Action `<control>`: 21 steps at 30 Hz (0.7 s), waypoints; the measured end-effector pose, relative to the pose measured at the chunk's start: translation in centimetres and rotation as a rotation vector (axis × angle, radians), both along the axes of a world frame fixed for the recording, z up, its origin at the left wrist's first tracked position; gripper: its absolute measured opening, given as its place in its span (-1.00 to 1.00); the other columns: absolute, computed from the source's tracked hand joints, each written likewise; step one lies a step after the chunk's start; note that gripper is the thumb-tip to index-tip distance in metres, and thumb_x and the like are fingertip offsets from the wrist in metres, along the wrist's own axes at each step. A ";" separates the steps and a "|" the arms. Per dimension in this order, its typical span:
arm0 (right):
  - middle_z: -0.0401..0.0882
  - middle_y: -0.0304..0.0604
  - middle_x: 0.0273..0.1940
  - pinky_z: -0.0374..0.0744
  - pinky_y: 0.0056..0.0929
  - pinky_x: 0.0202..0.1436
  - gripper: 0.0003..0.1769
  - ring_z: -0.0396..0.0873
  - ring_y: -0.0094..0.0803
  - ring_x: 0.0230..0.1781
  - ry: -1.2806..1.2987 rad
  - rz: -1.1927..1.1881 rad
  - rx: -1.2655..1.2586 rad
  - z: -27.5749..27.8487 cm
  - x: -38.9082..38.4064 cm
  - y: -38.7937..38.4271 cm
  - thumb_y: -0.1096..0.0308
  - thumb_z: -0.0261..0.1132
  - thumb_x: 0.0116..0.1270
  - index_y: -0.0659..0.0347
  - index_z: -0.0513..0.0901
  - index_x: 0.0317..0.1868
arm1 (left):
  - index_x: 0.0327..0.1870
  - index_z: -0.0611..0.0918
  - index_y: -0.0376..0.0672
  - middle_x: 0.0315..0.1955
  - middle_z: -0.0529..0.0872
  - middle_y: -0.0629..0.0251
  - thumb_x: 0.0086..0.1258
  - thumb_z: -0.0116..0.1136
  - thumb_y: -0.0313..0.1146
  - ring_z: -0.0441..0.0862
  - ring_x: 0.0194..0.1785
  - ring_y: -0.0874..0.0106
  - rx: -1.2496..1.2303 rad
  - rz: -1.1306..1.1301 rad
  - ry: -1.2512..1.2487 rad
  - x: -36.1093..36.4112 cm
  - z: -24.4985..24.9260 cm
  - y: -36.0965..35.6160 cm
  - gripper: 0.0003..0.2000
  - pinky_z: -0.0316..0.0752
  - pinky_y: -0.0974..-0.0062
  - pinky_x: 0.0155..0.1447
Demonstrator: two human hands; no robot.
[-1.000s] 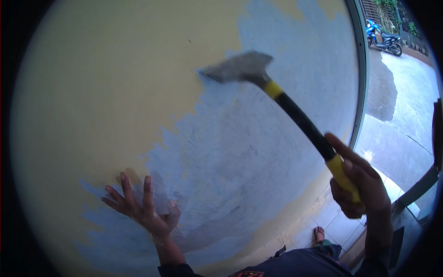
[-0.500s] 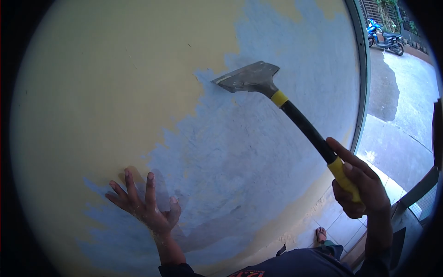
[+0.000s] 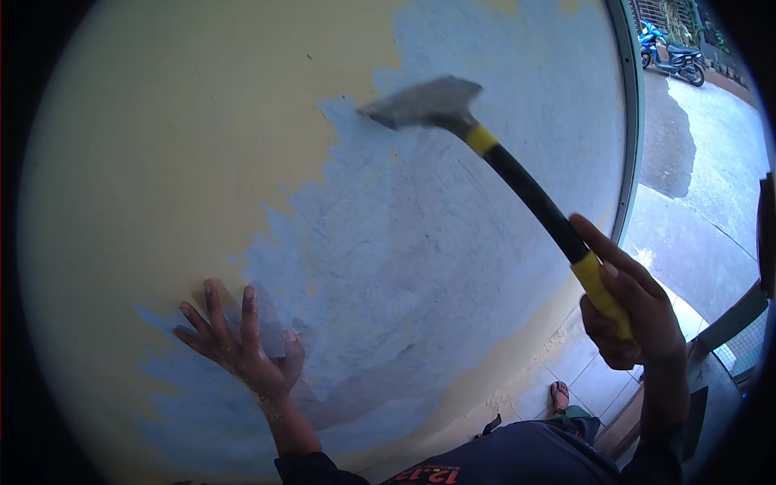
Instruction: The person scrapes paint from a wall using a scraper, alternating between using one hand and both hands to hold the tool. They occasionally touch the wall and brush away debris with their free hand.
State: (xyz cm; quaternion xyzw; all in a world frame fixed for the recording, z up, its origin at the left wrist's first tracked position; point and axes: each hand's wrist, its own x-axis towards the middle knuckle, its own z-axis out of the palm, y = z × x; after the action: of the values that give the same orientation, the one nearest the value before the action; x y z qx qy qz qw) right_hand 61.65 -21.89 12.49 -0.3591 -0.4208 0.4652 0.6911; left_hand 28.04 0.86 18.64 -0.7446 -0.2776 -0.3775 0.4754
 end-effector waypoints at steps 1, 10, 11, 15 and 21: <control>0.28 -0.24 -0.68 0.38 -0.62 -0.85 -0.40 0.26 -0.60 -0.87 -0.009 0.000 0.004 -0.2 0.3 0.0 0.16 -0.18 0.57 0.08 -0.06 0.53 | 0.27 0.49 0.19 0.39 0.28 0.05 0.30 -0.10 0.12 -0.11 0.54 -0.06 0.001 -0.001 0.006 -0.1 0.0 -0.1 -0.47 -0.36 -0.31 0.45; 0.32 -0.27 -0.66 0.39 -0.64 -0.81 -0.42 0.27 -0.65 -0.85 0.021 -0.045 -0.004 -0.5 0.6 -0.3 0.14 -0.17 0.56 0.16 0.05 0.50 | 0.28 0.49 0.17 0.39 0.28 0.06 0.31 -0.10 0.11 -0.10 0.54 -0.06 0.010 0.000 -0.005 0.3 0.0 -0.1 -0.47 -0.36 -0.31 0.45; 0.31 -0.27 -0.66 0.40 -0.64 -0.80 -0.42 0.27 -0.65 -0.85 0.019 -0.049 -0.012 -0.7 0.6 -0.4 0.14 -0.18 0.56 0.16 0.05 0.50 | 0.28 0.49 0.16 0.39 0.29 0.06 0.31 -0.10 0.11 -0.10 0.54 -0.06 0.009 0.004 0.014 0.2 0.0 -0.2 -0.47 -0.36 -0.31 0.45; 0.31 -0.22 -0.67 0.43 -0.62 -0.80 -0.41 0.28 -0.61 -0.86 0.015 0.032 0.062 -0.4 0.8 0.5 0.16 -0.19 0.57 0.08 -0.04 0.53 | 0.28 0.49 0.17 0.39 0.29 0.07 0.32 -0.11 0.13 -0.11 0.54 -0.06 0.004 -0.020 -0.008 0.5 0.0 0.0 -0.47 -0.36 -0.31 0.45; 0.30 -0.25 -0.67 0.39 -0.64 -0.80 -0.42 0.26 -0.64 -0.86 0.048 -0.004 0.016 -0.5 0.8 0.0 0.16 -0.18 0.56 0.12 0.02 0.51 | 0.27 0.50 0.18 0.39 0.29 0.08 0.33 -0.12 0.14 -0.11 0.54 -0.05 0.028 0.015 -0.003 0.3 -0.1 -0.1 -0.48 -0.37 -0.31 0.45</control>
State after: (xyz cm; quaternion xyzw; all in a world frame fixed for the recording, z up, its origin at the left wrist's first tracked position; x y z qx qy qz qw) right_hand 62.41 -21.87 11.94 -0.3432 -0.4070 0.4691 0.7046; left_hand 28.31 0.74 18.57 -0.7352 -0.2786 -0.3787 0.4883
